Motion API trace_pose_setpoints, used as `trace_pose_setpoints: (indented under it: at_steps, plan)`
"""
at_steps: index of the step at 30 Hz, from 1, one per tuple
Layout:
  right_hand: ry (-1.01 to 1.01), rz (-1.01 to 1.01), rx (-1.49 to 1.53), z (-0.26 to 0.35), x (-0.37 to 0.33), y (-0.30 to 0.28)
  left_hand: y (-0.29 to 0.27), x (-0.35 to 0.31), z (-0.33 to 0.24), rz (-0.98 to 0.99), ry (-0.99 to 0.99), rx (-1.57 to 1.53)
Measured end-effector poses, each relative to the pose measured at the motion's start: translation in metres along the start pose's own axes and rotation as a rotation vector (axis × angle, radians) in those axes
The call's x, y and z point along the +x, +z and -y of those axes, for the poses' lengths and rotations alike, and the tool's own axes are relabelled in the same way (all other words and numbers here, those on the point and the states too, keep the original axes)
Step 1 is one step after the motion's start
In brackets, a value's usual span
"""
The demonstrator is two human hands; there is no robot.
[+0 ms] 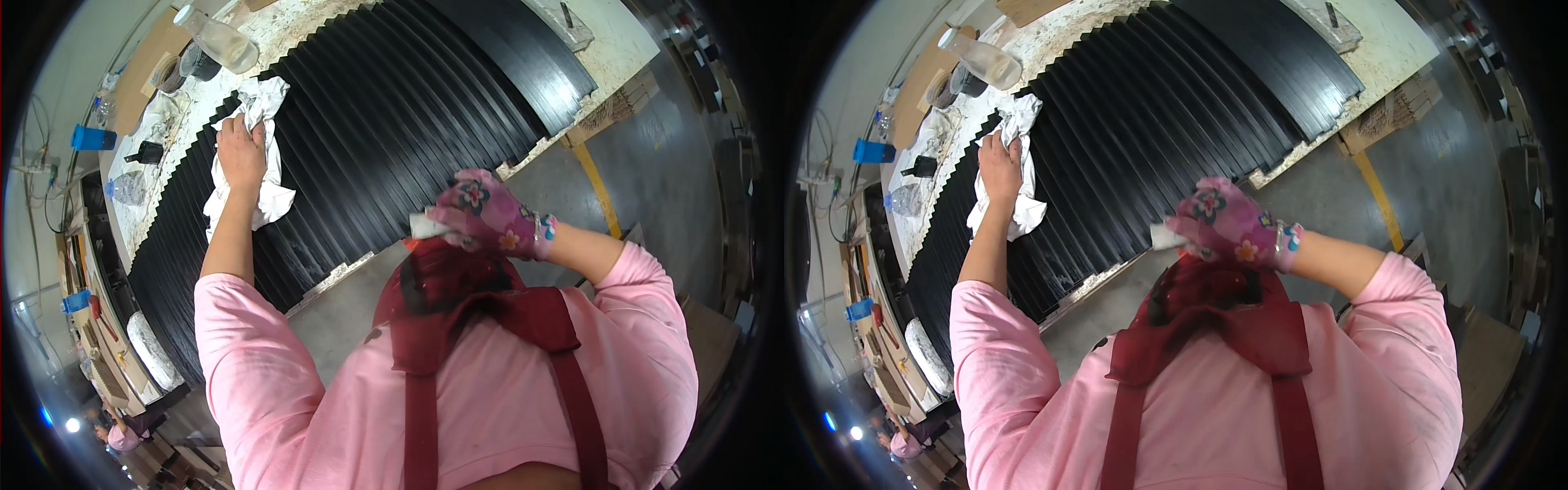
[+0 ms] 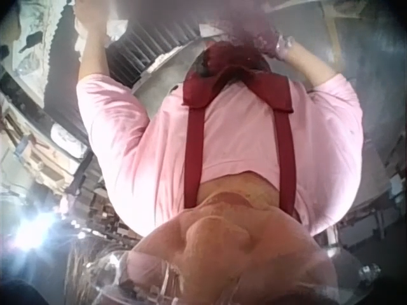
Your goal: The person wipes down a long, black, ribbed accordion-style material with a white cloth, cleaning both sides and the top surface.
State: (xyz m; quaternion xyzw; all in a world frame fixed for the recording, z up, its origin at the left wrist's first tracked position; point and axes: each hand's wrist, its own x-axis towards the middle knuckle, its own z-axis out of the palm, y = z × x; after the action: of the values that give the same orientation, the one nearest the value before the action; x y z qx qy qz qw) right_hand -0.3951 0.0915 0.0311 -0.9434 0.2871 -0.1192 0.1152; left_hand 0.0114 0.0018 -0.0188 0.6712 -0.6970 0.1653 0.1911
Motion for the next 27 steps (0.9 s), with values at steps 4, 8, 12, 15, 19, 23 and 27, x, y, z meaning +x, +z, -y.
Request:
trace_pose_setpoints:
  at_steps: [4,8,12,15,19,23,27]
  plan:
    - [0.089,-0.230,-0.007,-0.024,0.008,-0.011,0.001,0.004,-0.010,0.021,-0.004,-0.044]
    - [-0.055,-0.112,0.019,-0.014,0.006,-0.005,-0.001,0.005,-0.004,0.017,-0.011,-0.029]
    - [0.047,0.004,0.343,-0.039,-0.004,-0.041,-0.014,0.016,0.009,0.113,-0.098,-0.207]
    - [0.308,-0.264,0.524,-0.109,0.015,-0.062,-0.034,0.049,0.010,0.120,-0.331,-0.502]
    - [0.419,-0.442,0.461,-0.196,0.055,-0.063,-0.057,0.101,-0.065,0.037,-0.320,-0.624]
    - [0.462,-0.428,0.287,-0.245,0.122,-0.062,-0.007,0.089,-0.072,0.125,-0.178,-0.199]
    - [0.583,-0.303,0.201,-0.273,0.174,-0.044,0.027,0.054,-0.083,0.117,-0.182,0.013]
